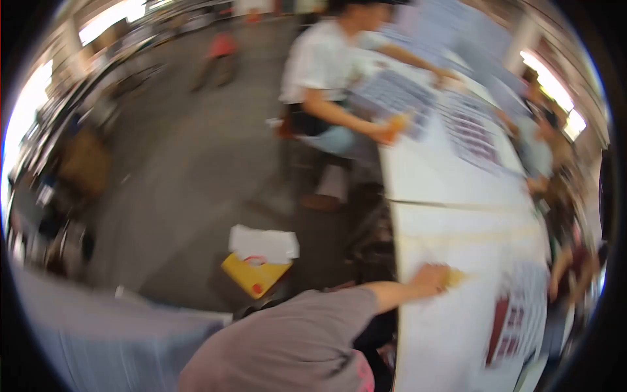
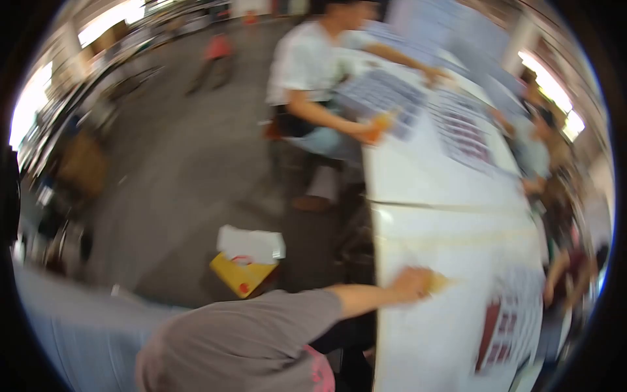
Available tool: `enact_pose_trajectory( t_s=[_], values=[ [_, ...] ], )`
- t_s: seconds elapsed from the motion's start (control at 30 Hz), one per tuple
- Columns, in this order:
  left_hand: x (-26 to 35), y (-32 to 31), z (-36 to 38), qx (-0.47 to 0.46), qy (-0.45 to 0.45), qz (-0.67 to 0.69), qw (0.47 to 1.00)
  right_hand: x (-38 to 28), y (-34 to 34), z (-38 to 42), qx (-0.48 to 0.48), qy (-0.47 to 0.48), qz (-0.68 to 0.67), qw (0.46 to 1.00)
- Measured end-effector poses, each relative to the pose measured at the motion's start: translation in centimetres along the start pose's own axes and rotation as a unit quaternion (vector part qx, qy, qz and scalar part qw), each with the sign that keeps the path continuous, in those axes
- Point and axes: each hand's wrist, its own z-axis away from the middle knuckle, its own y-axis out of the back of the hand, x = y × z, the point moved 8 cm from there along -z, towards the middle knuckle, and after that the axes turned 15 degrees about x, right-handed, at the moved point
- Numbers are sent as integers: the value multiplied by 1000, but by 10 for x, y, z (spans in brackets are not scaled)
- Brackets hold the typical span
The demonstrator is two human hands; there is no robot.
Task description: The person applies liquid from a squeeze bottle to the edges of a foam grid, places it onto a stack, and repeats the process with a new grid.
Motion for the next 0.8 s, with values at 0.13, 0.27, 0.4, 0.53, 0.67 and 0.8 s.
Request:
enact_pose_trajectory(
  t_s=[0.13, 0.27, 0.4, 0.53, 0.67, 0.8],
  values=[
    [3, -3, -3, -20, -11, -44, 999, -81, 186, -27, 167, 40, -130, 977],
    [-4, -14, 1, 47, -91, 3, 995, -147, 297, -3, 212, 67, -304, 926],
    [-12, -26, 3, 0, -2, 39, 999, -130, 298, 99, 382, 111, -331, 856],
    [-10, -19, -1, -25, 11, 35, 999, -124, 265, 174, 304, 74, -314, 896],
    [-29, -27, 2, -59, 59, 126, 989, -76, 264, 210, 258, -3, -324, 910],
    [-34, -17, 0, -117, 77, 222, 965, -21, 253, 221, 160, -79, -369, 912]
  ],
)
